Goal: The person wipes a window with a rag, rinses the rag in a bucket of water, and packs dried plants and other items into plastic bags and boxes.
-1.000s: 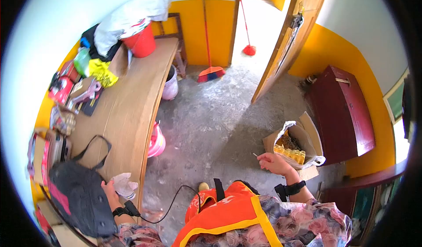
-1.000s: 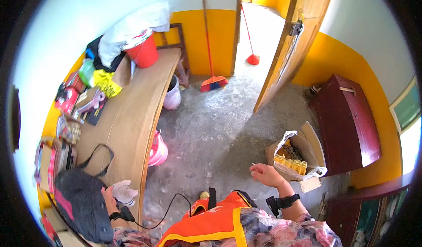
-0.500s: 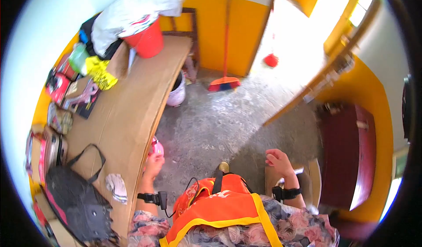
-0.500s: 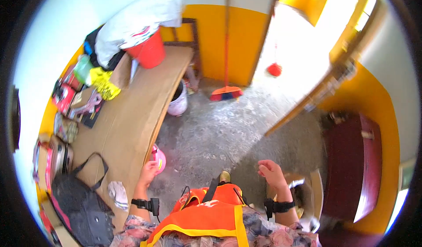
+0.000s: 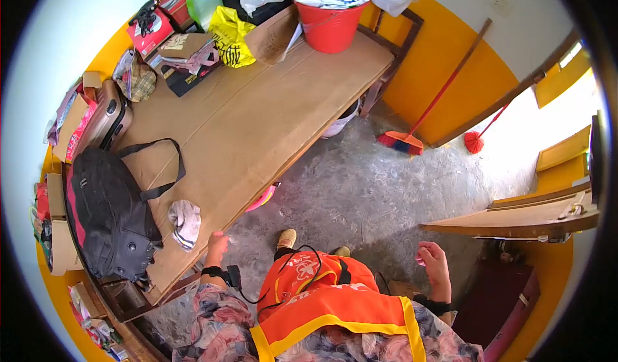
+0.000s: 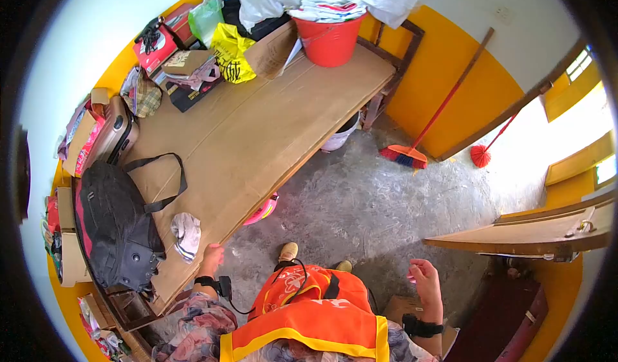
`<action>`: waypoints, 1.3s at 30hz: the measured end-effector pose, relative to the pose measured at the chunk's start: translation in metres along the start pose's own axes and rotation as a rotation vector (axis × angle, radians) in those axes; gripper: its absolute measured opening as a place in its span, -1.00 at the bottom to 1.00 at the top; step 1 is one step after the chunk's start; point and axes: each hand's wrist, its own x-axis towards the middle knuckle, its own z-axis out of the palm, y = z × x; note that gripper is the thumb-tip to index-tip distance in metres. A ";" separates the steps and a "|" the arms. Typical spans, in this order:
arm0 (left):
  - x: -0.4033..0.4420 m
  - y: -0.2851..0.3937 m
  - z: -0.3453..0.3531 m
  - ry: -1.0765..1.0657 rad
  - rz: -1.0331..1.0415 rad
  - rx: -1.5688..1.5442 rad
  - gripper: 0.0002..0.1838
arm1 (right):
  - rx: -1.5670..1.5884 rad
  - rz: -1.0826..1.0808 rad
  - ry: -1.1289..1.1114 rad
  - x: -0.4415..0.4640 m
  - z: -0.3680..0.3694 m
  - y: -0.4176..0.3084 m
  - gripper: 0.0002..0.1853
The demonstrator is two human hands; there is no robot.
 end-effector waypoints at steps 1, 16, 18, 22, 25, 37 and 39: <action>0.014 -0.003 -0.010 -0.007 -0.013 0.000 -0.62 | -0.058 0.014 -0.034 0.002 0.013 -0.004 -0.80; -0.100 0.146 0.062 -1.297 0.640 0.429 -0.73 | -0.545 -0.097 -0.791 -0.024 0.194 -0.039 -0.66; -0.135 0.172 0.082 -1.383 1.039 0.667 -0.72 | -0.655 -0.021 -0.791 -0.032 0.218 -0.054 -0.63; -0.158 0.172 0.121 -1.703 0.979 0.858 -0.69 | -0.841 -0.151 -0.830 -0.005 0.223 -0.021 -0.66; -0.171 0.182 0.147 -1.600 1.052 1.177 -0.69 | -1.000 -0.309 -0.780 0.010 0.212 -0.019 -0.74; -0.259 0.257 0.220 -1.329 1.158 1.735 -0.59 | -0.454 -0.325 -0.648 0.045 0.094 -0.043 -0.68; -0.275 0.270 0.232 -1.364 1.108 1.754 -0.57 | -0.389 -0.371 -0.824 0.051 0.081 -0.026 -0.67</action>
